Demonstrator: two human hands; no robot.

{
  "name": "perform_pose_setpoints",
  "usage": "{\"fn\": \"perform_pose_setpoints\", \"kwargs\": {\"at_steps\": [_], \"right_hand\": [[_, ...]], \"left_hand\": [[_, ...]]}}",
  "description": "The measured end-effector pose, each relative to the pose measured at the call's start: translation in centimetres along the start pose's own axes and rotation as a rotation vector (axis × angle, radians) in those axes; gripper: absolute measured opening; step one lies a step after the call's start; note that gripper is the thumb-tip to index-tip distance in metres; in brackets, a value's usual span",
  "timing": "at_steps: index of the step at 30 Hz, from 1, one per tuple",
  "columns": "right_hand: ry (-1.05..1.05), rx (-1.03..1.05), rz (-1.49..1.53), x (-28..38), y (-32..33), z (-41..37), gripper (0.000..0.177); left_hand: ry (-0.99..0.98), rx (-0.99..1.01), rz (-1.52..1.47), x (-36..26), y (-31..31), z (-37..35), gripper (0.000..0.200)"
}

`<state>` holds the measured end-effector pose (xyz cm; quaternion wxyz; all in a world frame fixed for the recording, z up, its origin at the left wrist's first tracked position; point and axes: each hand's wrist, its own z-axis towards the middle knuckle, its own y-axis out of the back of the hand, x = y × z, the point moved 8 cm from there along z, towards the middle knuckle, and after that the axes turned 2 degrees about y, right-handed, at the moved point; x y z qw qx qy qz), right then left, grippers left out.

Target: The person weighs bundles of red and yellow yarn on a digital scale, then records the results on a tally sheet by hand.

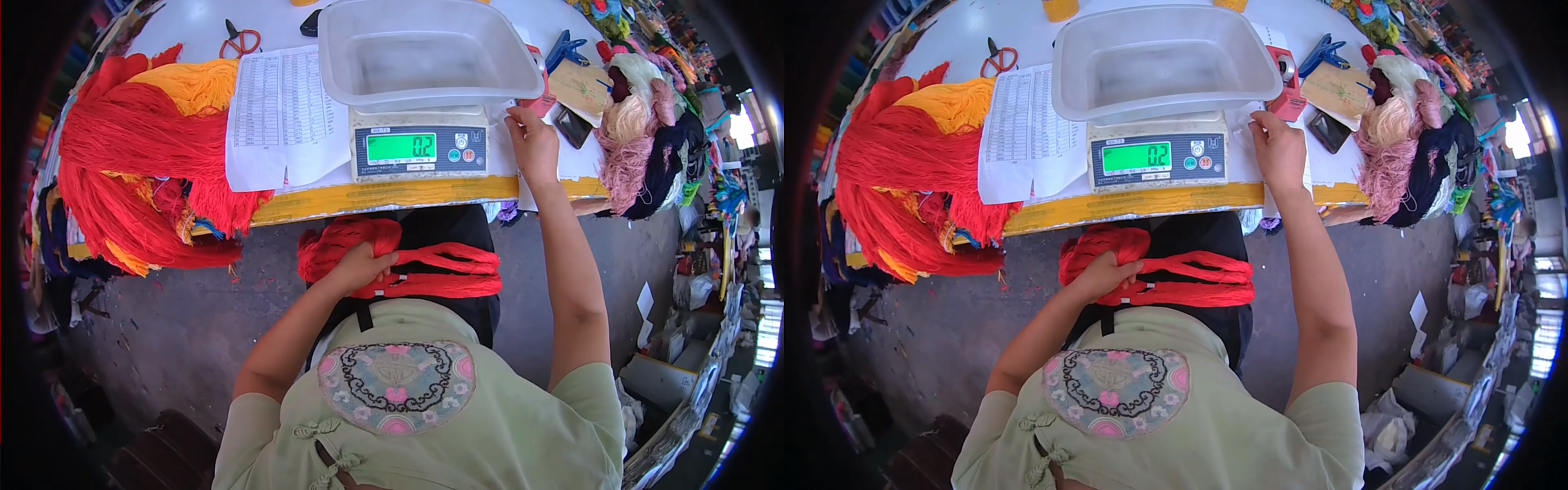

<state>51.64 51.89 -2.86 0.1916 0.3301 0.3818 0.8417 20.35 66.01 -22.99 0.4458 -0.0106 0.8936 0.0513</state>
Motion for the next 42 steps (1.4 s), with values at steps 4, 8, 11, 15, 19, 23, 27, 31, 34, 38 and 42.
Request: {"fn": "perform_pose_setpoints", "kwargs": {"at_steps": [4, 8, 11, 15, 19, 23, 27, 31, 34, 38, 42], "right_hand": [[-0.001, 0.035, -0.038, -0.4, -0.5, 0.1, 0.009], [-0.092, 0.001, -0.037, -1.1, -0.6, 0.1, 0.01], [-0.076, 0.005, -0.028, -1.3, -0.7, 0.1, 0.011], [-0.02, -0.011, -0.052, -1.3, -0.7, 0.0, 0.011], [-0.118, 0.05, -0.045, -1.9, -1.0, -0.2, 0.013], [-0.082, 0.024, -0.053, -2.3, -1.3, -0.5, 0.019], [-0.08, -0.133, 0.079, 0.3, 1.3, -1.0, 0.021], [0.08, -0.145, 0.358, 5.2, 3.0, -5.8, 0.011], [0.305, 0.248, 0.529, 11.2, 1.2, -11.9, 0.006], [0.106, 0.706, 0.602, 12.0, -6.0, -19.8, 0.01], [0.26, 0.696, 0.344, 12.8, -8.4, -22.3, 0.015]], "left_hand": [[0.038, 0.018, 0.011, 0.1, 0.0, -0.1, 0.039], [0.044, 0.011, 0.032, -0.5, 0.1, -0.4, 0.039], [0.049, 0.005, 0.036, -0.5, 0.1, -0.4, 0.039], [0.029, 0.002, 0.018, -0.2, 0.1, -0.2, 0.04], [0.045, 0.002, 0.031, -0.5, 0.1, -0.4, 0.04], [0.051, 0.001, 0.025, -0.5, 0.1, -0.3, 0.04], [0.056, 0.004, 0.016, -0.3, 0.1, -0.2, 0.04], [0.008, 0.002, -0.019, -0.5, 0.3, -0.3, 0.034], [-0.091, -0.013, -0.023, -2.0, 1.0, -0.3, 0.025], [-0.244, -0.051, 0.05, -5.1, 1.6, -0.1, 0.015], [-0.412, -0.077, 0.062, -6.6, 1.9, 0.0, 0.027]]}}
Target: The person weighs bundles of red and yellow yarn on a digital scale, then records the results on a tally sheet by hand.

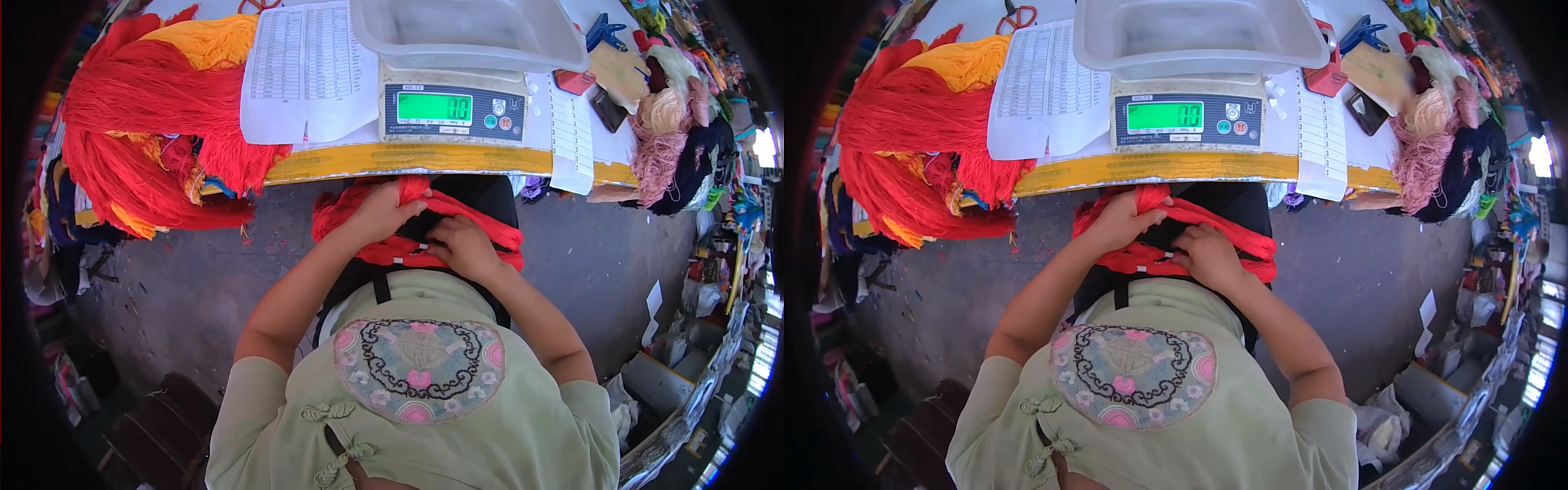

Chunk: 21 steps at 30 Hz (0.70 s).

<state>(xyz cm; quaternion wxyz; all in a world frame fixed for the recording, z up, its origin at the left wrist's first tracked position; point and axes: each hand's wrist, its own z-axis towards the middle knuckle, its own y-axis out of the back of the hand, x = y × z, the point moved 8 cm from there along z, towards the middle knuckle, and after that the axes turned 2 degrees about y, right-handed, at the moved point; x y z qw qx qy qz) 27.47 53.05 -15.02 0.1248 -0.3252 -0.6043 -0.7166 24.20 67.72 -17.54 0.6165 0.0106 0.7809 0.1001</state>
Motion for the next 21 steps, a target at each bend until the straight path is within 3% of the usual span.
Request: {"fn": "perform_pose_setpoints", "kwargs": {"at_steps": [2, 5, 8, 11, 14, 17, 20, 21], "right_hand": [[0.077, 0.061, -0.011, 0.2, -1.1, 0.0, 0.017], [-0.169, 0.218, 0.117, -1.8, -1.7, 0.1, 0.018], [-0.254, 0.156, 0.248, -2.7, -1.8, -0.1, 0.019], [-0.08, 0.071, 0.044, -1.6, -1.9, 0.2, 0.022], [-0.181, 0.278, 0.284, -2.9, -3.8, 0.1, 0.024], [-0.402, 0.304, 0.566, -3.3, -2.9, 0.0, 0.024], [-0.437, 0.299, 0.53, -2.9, -2.4, 0.3, 0.024], [-0.299, 0.286, 0.405, -2.4, -2.4, 0.5, 0.023]], "left_hand": [[-0.172, -0.013, 0.046, 0.3, -0.1, -0.1, 0.028], [-0.048, 0.041, -0.002, 0.3, 0.2, -0.7, 0.03], [0.188, 0.101, -0.067, 1.3, -0.2, -1.1, 0.031], [0.297, 0.149, -0.134, 2.3, -1.1, -1.0, 0.032], [0.226, 0.173, -0.094, 1.9, -1.2, -0.8, 0.032], [0.152, 0.142, -0.069, 1.6, -0.4, -0.8, 0.033], [0.166, 0.138, -0.076, 1.7, -0.3, -0.9, 0.035], [0.168, 0.144, -0.098, 1.6, -0.4, -0.9, 0.035]]}}
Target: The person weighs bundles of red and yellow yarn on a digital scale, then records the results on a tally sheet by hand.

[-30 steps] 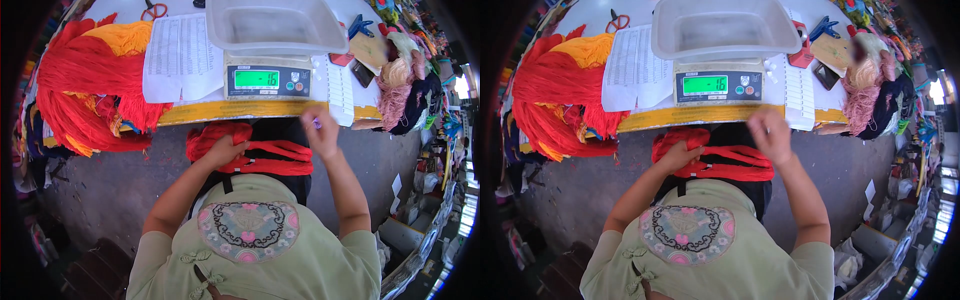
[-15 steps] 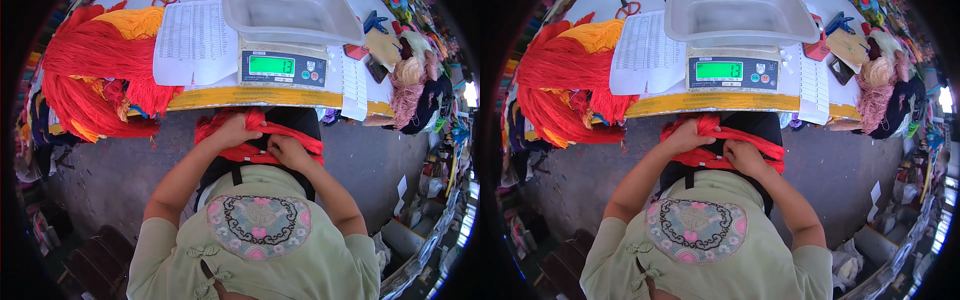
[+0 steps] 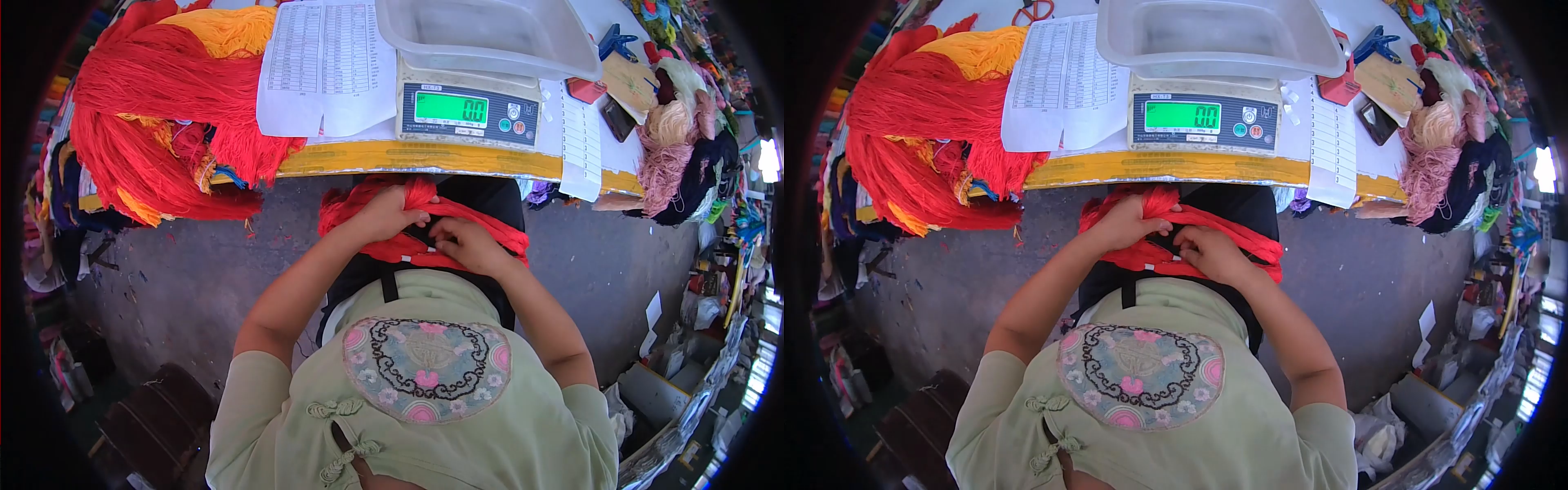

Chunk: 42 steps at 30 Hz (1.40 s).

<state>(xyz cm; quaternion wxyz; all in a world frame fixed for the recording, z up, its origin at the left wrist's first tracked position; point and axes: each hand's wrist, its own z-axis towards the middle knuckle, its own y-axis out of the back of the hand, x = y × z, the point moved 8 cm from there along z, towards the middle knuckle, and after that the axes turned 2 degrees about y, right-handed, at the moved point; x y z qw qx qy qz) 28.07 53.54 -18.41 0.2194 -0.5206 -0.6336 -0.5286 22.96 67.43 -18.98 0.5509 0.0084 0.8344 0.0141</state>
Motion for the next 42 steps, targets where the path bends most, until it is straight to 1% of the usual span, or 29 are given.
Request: {"fn": "perform_pose_setpoints", "kwargs": {"at_steps": [2, 5, 8, 11, 14, 17, 20, 23, 26, 29, 32, 35, 38, 41, 42], "right_hand": [[0.243, -0.018, -0.283, 0.5, -1.2, 0.0, 0.023], [0.059, -0.045, -0.336, -0.2, -1.2, 0.3, 0.022], [0.06, 0.025, -0.197, 0.9, -0.1, 0.6, 0.019], [-0.079, 0.023, 0.143, 0.7, 1.4, 0.1, 0.013], [-0.109, 0.113, 0.366, 1.3, 1.5, -0.8, 0.013], [-0.086, 0.004, 0.424, 1.0, 2.7, -1.0, 0.011], [0.112, -0.207, 0.144, 3.4, 4.0, -1.3, 0.009], [0.209, -0.276, -0.01, 5.3, 4.1, -1.6, 0.01], [0.21, -0.353, -0.111, 4.6, 3.8, -1.3, 0.012], [0.265, -0.468, -0.316, 6.1, 3.9, -1.7, 0.011], [0.323, -0.545, -0.417, 6.5, 3.5, -2.0, 0.008], [0.381, -0.575, -0.488, 7.0, 3.0, -2.1, 0.009], [0.43, -0.607, -0.529, 7.6, 2.8, -2.3, 0.008], [0.48, -0.625, -0.604, 8.4, 2.6, -2.4, 0.01], [0.497, -0.621, -0.623, 8.7, 2.6, -2.5, 0.011]], "left_hand": [[0.0, 0.014, -0.04, -0.2, -0.2, 0.1, 0.036], [-0.031, 0.006, -0.022, -0.5, -0.2, 0.2, 0.036], [-0.079, -0.039, -0.026, -0.6, 0.3, -0.1, 0.03], [0.028, -0.04, 0.422, -0.6, 0.5, -0.5, 0.023], [0.009, 0.119, 0.514, -0.5, -0.9, -0.6, 0.021], [0.023, 0.244, 0.13, -1.2, -2.1, -1.3, 0.028], [0.012, 0.133, -0.176, -1.2, -1.8, -1.3, 0.039], [0.011, 0.102, -0.221, -0.4, -1.8, -1.1, 0.045], [-0.005, 0.096, -0.208, -0.3, -2.0, -1.2, 0.043], [0.039, 0.074, -0.252, 0.4, -2.3, -1.1, 0.04], [0.128, 0.055, -0.329, 1.7, -2.5, -0.7, 0.036], [0.215, 0.065, -0.367, 1.5, -2.4, -1.1, 0.034], [0.319, 0.021, -0.45, 1.8, -2.3, -1.4, 0.03], [0.469, 0.05, -0.465, 2.7, -2.0, -1.7, 0.024], [0.494, 0.059, -0.516, 3.4, -2.1, -1.5, 0.023]]}}
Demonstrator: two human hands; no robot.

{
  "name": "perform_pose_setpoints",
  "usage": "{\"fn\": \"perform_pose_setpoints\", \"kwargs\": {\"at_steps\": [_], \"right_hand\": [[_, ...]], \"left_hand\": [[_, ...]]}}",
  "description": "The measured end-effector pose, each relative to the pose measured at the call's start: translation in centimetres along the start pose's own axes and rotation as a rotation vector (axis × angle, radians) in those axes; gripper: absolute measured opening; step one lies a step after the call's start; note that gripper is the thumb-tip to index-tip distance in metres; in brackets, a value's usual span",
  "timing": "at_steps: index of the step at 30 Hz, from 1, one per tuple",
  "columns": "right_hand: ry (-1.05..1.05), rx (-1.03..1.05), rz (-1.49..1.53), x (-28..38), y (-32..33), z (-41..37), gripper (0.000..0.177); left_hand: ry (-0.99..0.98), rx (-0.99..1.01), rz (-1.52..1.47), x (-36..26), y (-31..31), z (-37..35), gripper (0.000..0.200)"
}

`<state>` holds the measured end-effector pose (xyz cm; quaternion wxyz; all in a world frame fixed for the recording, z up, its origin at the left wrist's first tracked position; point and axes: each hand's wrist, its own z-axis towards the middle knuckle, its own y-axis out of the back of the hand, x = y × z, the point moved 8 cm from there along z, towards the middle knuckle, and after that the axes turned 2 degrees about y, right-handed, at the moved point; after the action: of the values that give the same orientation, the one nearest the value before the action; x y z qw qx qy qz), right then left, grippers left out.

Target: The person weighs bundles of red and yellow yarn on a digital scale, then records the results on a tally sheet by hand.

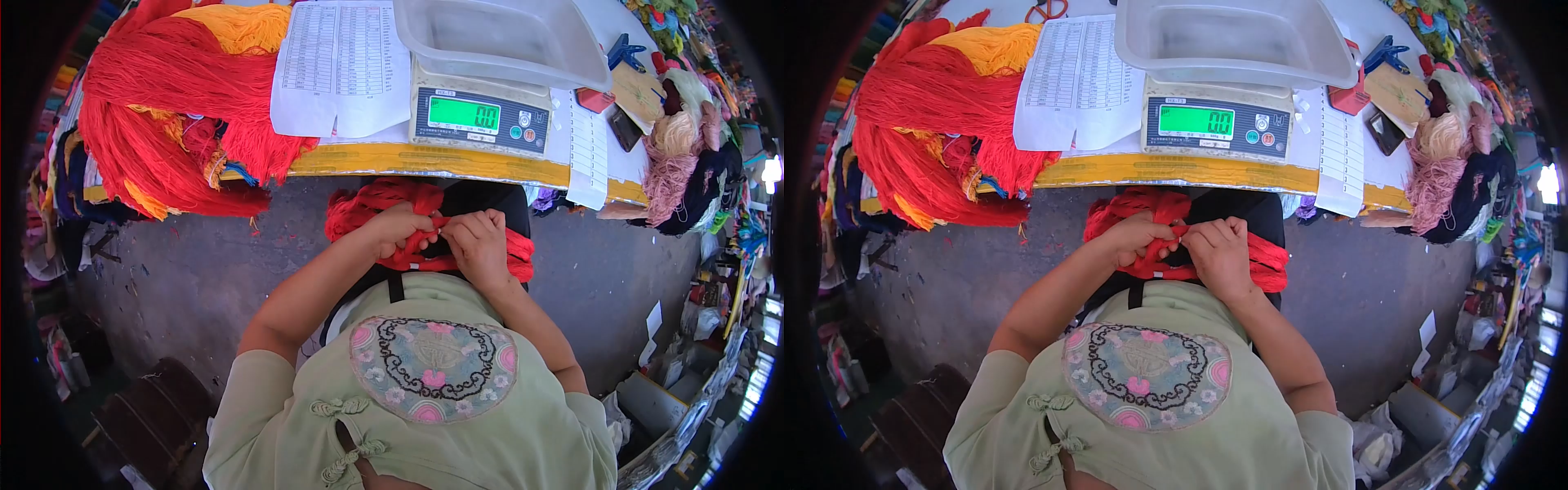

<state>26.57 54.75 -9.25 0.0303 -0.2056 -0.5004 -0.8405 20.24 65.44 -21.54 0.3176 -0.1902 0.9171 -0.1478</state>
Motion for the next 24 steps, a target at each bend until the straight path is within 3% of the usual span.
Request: {"fn": "perform_pose_setpoints", "kwargs": {"at_steps": [2, 5, 11, 14, 20, 24], "right_hand": [[0.047, 0.002, -0.025, 0.4, 0.3, 0.3, 0.013], [0.074, 0.024, -0.045, 0.4, -0.1, 0.0, 0.015], [-0.09, 0.051, -0.02, -2.4, 0.4, 0.4, 0.01], [-0.078, 0.041, -0.024, -2.4, 0.6, 0.9, 0.013], [0.041, 0.08, -0.098, -0.7, 0.1, 0.8, 0.013], [0.085, 0.11, -0.086, 0.3, -0.1, 0.1, 0.014]], "left_hand": [[0.051, 0.029, -0.096, 1.2, 0.6, 1.3, 0.02], [0.092, -0.02, 0.017, 0.0, 0.2, -0.4, 0.025], [-0.644, -0.048, 0.311, -3.5, -1.7, -1.2, 0.035], [-0.559, -0.079, 0.41, -3.1, -1.4, 0.1, 0.034], [-0.326, -0.13, 0.243, -2.0, -0.5, 1.0, 0.027], [-0.284, -0.144, 0.257, -1.6, -0.1, 1.3, 0.028]]}}
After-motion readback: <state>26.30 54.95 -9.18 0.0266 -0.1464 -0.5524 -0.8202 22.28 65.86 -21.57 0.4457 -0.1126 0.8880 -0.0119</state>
